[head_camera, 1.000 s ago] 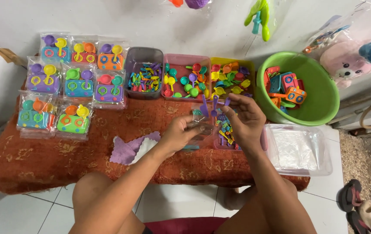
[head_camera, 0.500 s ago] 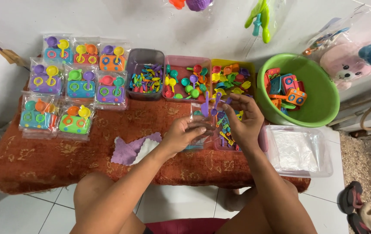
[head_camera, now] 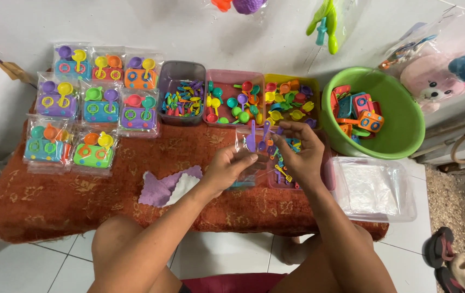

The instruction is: The person sits on the floor and packs small, colorful plastic toys into clear plastic bags. They pick up individual toy pieces from various containers and the floor, place them into a bag, and then set the filled bag aside.

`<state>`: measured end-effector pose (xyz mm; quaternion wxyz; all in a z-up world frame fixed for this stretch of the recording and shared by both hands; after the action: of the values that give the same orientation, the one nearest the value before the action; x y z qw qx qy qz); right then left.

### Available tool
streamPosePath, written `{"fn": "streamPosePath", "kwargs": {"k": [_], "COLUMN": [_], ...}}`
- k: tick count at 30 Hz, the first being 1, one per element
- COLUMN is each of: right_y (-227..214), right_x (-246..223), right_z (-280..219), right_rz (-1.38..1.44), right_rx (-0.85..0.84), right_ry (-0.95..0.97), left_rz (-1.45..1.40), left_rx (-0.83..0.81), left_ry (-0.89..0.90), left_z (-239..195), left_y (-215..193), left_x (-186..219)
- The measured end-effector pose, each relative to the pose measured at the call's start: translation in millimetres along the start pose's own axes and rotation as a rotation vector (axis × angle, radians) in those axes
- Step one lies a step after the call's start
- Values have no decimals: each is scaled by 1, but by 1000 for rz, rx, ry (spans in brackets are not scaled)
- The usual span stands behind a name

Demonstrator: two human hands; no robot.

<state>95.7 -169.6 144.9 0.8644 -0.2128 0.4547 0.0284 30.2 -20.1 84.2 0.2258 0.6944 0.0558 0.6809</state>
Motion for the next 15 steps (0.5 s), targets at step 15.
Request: {"fn": "streamPosePath", "kwargs": {"k": [15], "right_y": [9], "right_x": [10], "right_z": [0], "right_rz": [45], "right_rx": [-78], "right_ry": [-9], "left_rz": [-2], "left_rx": [66], "left_ry": [4], "left_z": [2], "left_y": [-9], "left_x": [-1]}}
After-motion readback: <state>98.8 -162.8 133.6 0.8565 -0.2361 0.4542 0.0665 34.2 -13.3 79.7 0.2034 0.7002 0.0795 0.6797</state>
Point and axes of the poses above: each hand's wrist, its own z-axis towards the middle knuckle, its own y-axis out of the palm, x = y × z, the point moved 8 cm from there along z, towards the middle knuckle, and after that the axes turned 15 degrees about -x, right-handed, at the moved point
